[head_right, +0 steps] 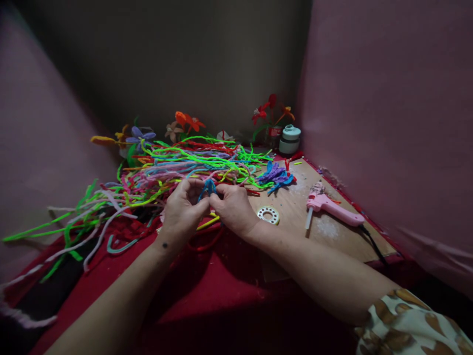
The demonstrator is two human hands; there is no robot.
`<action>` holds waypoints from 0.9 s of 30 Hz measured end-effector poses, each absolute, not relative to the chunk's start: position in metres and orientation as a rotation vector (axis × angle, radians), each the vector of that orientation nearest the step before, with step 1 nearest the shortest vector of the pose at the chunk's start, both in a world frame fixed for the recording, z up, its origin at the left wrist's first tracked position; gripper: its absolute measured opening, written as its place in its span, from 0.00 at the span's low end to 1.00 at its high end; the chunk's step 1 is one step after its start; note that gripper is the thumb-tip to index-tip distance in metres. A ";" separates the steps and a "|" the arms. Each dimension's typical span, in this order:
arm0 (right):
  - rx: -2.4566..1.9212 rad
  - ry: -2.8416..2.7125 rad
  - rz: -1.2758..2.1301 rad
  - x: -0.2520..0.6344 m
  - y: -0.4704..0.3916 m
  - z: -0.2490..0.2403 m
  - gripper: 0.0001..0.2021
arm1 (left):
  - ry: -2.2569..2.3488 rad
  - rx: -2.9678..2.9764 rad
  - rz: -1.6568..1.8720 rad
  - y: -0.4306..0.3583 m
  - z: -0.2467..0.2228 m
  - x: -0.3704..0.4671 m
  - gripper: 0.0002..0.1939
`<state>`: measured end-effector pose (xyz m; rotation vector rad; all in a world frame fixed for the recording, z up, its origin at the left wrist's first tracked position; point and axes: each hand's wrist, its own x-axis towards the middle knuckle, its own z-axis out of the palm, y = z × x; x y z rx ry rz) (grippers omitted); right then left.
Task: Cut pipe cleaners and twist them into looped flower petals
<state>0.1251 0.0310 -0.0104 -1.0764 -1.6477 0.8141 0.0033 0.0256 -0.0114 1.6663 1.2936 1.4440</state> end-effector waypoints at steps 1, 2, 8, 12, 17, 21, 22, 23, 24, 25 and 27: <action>-1.076 -1.652 0.806 0.125 0.031 -0.010 0.10 | 1.296 1.675 1.450 0.026 -0.013 0.003 0.13; -1.077 -1.654 0.801 0.125 0.031 -0.010 0.10 | 1.298 1.676 1.460 0.026 -0.014 0.004 0.13; -1.048 -1.624 0.888 0.127 0.033 -0.010 0.10 | 1.303 1.640 1.487 0.027 -0.014 0.004 0.15; -1.021 -1.628 1.035 0.128 0.035 -0.009 0.09 | 1.267 1.634 1.444 0.027 -0.011 0.001 0.17; -1.059 -1.716 0.977 0.129 0.038 -0.012 0.09 | 1.319 1.681 1.439 0.027 -0.009 -0.001 0.17; -1.067 -1.700 0.902 0.128 0.036 -0.013 0.08 | 1.408 1.592 1.420 0.025 -0.009 0.003 0.16; -1.078 -1.686 0.894 0.128 0.035 -0.013 0.08 | 1.413 1.552 1.409 0.024 -0.008 0.005 0.16; -1.092 -1.673 0.896 0.128 0.035 -0.012 0.07 | 1.411 1.512 1.392 0.024 -0.007 0.006 0.16; -1.105 -1.667 0.907 0.127 0.034 -0.012 0.07 | 1.397 1.470 1.370 0.023 -0.006 0.008 0.16; -1.114 -1.665 0.922 0.127 0.034 -0.012 0.07 | 1.374 1.429 1.343 0.023 -0.004 0.009 0.16; -1.116 -1.674 0.949 0.126 0.034 -0.013 0.07 | 1.331 1.359 1.295 0.021 0.000 0.010 0.15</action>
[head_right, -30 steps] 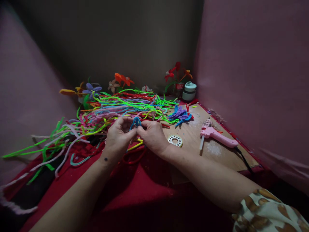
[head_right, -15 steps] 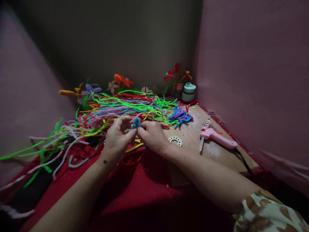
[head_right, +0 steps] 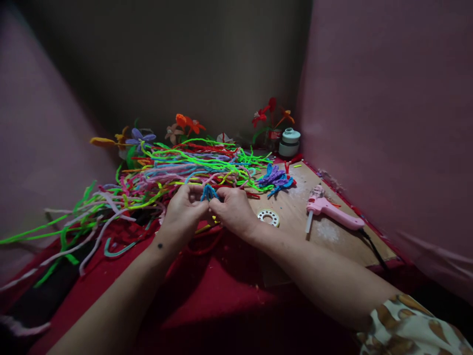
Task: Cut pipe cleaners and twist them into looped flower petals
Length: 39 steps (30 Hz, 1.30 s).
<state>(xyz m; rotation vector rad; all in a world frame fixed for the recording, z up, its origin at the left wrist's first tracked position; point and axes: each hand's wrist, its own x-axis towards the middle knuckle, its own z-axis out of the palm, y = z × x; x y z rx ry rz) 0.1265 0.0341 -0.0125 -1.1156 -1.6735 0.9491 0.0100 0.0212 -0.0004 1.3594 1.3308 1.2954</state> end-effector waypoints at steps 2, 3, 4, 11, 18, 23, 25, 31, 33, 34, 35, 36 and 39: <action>-1.100 -1.679 0.964 0.126 0.035 -0.012 0.07 | 1.309 1.326 1.263 0.020 0.004 0.010 0.14; -1.078 -1.674 0.973 0.126 0.035 -0.012 0.06 | 1.303 1.320 1.254 0.020 0.006 0.009 0.14; -1.044 -1.661 0.997 0.127 0.036 -0.011 0.05 | 1.296 1.317 1.242 0.020 0.008 0.008 0.14; -0.821 -1.419 1.417 0.130 0.039 -0.005 0.07 | 1.225 1.330 1.124 0.021 0.013 0.004 0.19; -0.839 -1.349 1.463 0.131 0.038 -0.009 0.06 | 1.170 1.237 1.066 0.015 0.017 0.005 0.17; -0.785 -1.211 1.527 0.133 0.044 -0.008 0.06 | 1.123 1.256 1.095 0.019 0.020 -0.007 0.15; -0.778 -1.089 1.538 0.135 0.049 -0.007 0.06 | 1.060 1.306 1.089 0.021 0.020 -0.016 0.15; -0.807 -0.806 1.718 0.139 0.058 -0.003 0.06 | 1.052 1.699 1.018 0.020 0.022 -0.022 0.11; -0.795 -0.772 1.737 0.140 0.058 -0.002 0.06 | 1.095 1.879 1.099 0.017 0.021 -0.019 0.07; -0.792 -0.762 1.743 0.140 0.058 -0.002 0.06 | 1.109 1.961 1.143 0.016 0.021 -0.017 0.07; -0.792 -0.757 1.744 0.140 0.057 -0.002 0.06 | 1.117 2.033 1.175 0.015 0.020 -0.016 0.07; -0.800 -0.756 1.741 0.140 0.057 -0.001 0.06 | 1.123 2.094 1.199 0.015 0.019 -0.016 0.08; -0.826 -0.768 1.742 0.140 0.056 0.000 0.06 | 1.146 2.221 1.268 0.015 0.017 -0.016 0.11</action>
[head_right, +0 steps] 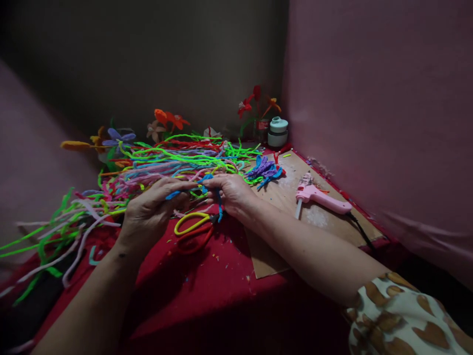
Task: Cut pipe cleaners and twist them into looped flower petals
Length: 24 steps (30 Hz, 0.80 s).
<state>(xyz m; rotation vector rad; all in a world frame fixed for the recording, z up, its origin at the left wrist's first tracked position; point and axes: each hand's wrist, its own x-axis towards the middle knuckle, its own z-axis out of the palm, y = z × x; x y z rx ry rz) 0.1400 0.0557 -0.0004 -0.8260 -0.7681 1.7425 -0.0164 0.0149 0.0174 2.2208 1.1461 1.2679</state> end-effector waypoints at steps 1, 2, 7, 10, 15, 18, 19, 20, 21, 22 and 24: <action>-0.822 -0.774 1.735 0.140 0.056 -0.001 0.06 | 1.148 2.235 1.301 0.015 0.017 -0.017 0.11; -0.812 -0.786 1.723 0.139 0.056 -0.002 0.06 | 1.140 2.233 1.327 0.015 0.017 -0.016 0.11; -0.788 -0.901 1.655 0.137 0.055 -0.008 0.07 | 1.092 2.094 1.332 0.011 0.017 -0.013 0.09; -0.785 -0.958 1.658 0.136 0.055 -0.011 0.07 | 1.200 1.993 1.408 0.011 0.016 -0.013 0.09; -0.767 -1.061 1.622 0.135 0.053 -0.012 0.05 | 1.193 2.408 1.291 0.015 0.018 -0.021 0.07; -0.779 -1.129 1.560 0.136 0.051 -0.010 0.06 | 1.209 2.734 1.124 0.017 0.017 -0.024 0.07; -0.797 -1.154 1.527 0.136 0.050 -0.010 0.07 | 1.232 2.814 1.070 0.018 0.017 -0.024 0.07; -0.820 -1.183 1.489 0.136 0.049 -0.009 0.07 | 1.258 2.878 1.020 0.018 0.016 -0.024 0.07; -0.846 -1.215 1.453 0.137 0.048 -0.008 0.08 | 1.283 2.927 0.979 0.018 0.015 -0.024 0.08; -0.871 -1.243 1.422 0.137 0.047 -0.008 0.08 | 1.309 2.964 0.949 0.018 0.014 -0.024 0.08; -0.901 -1.284 1.384 0.136 0.047 -0.008 0.08 | 1.349 3.010 0.911 0.018 0.014 -0.024 0.09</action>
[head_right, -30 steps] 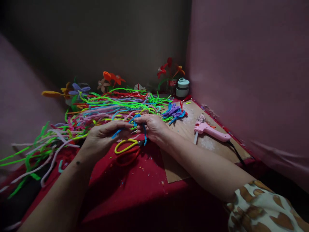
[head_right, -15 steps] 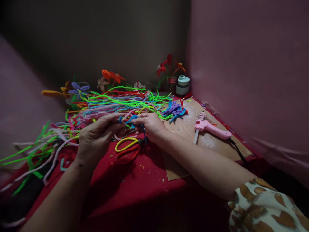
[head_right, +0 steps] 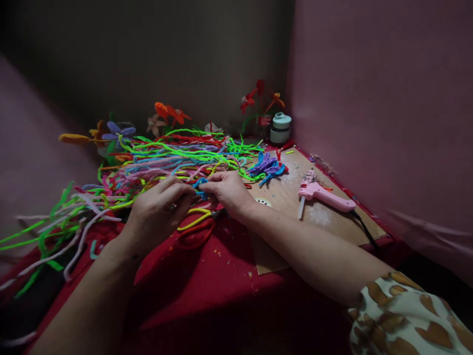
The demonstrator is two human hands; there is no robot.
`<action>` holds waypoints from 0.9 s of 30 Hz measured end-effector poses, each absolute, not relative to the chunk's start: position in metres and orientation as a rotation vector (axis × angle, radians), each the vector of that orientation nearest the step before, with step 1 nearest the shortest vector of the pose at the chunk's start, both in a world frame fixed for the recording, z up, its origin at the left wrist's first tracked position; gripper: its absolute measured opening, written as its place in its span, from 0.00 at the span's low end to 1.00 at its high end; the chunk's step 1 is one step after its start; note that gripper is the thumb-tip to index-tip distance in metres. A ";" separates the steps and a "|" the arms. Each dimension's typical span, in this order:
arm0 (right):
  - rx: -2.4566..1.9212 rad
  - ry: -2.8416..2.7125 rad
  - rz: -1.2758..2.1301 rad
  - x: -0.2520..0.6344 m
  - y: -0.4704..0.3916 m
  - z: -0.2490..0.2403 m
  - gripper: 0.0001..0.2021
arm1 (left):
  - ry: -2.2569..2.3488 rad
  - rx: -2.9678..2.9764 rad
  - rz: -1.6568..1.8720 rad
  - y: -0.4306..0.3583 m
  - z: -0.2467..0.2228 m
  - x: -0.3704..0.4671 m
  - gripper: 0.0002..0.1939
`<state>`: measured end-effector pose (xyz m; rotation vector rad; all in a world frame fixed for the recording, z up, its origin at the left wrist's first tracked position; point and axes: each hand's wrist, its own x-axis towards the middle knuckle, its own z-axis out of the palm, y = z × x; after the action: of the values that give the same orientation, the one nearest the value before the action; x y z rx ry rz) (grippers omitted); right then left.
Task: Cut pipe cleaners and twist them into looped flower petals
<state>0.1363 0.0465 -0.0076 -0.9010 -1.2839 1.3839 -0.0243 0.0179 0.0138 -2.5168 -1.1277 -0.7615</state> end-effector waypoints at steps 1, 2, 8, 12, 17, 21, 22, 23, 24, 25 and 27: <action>-0.907 -1.299 1.369 0.136 0.046 -0.008 0.07 | -1.128 -2.503 -0.742 0.018 0.014 -0.024 0.09; -0.913 -1.312 1.356 0.136 0.047 -0.008 0.06 | -1.129 -2.488 -0.724 0.017 0.014 -0.024 0.09; -0.981 -1.344 1.307 0.134 0.046 -0.009 0.06 | -1.130 -2.385 -0.544 0.013 0.014 -0.019 0.09; -0.993 -1.351 1.284 0.134 0.046 -0.010 0.04 | -1.100 -2.337 -0.460 0.010 0.014 -0.017 0.09; -1.039 -1.327 1.309 0.133 0.046 -0.011 0.04 | -1.083 -2.290 -0.415 0.007 0.012 -0.013 0.09; -1.003 -1.299 1.357 0.132 0.045 -0.011 0.05 | -1.050 -2.344 -0.387 0.004 0.007 -0.008 0.07; -0.993 -1.284 1.375 0.132 0.045 -0.011 0.05 | -1.050 -2.376 -0.392 0.004 0.006 -0.006 0.07; -0.980 -1.266 1.397 0.132 0.046 -0.011 0.05 | -1.065 -2.411 -0.428 0.004 0.006 -0.005 0.08; -0.963 -1.245 1.421 0.132 0.046 -0.011 0.05 | -1.101 -2.452 -0.510 0.004 0.007 -0.004 0.08; -0.939 -1.219 1.448 0.133 0.047 -0.011 0.05 | -1.163 -2.504 -0.642 0.004 0.008 -0.004 0.07; -0.872 -1.163 1.494 0.134 0.050 -0.012 0.05 | -1.386 -2.618 -1.059 0.007 0.012 -0.005 0.11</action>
<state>0.1344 0.0495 -0.0117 -0.8718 -1.1632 1.4943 -0.0049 0.0066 0.0119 -2.6180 -1.3859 -1.0587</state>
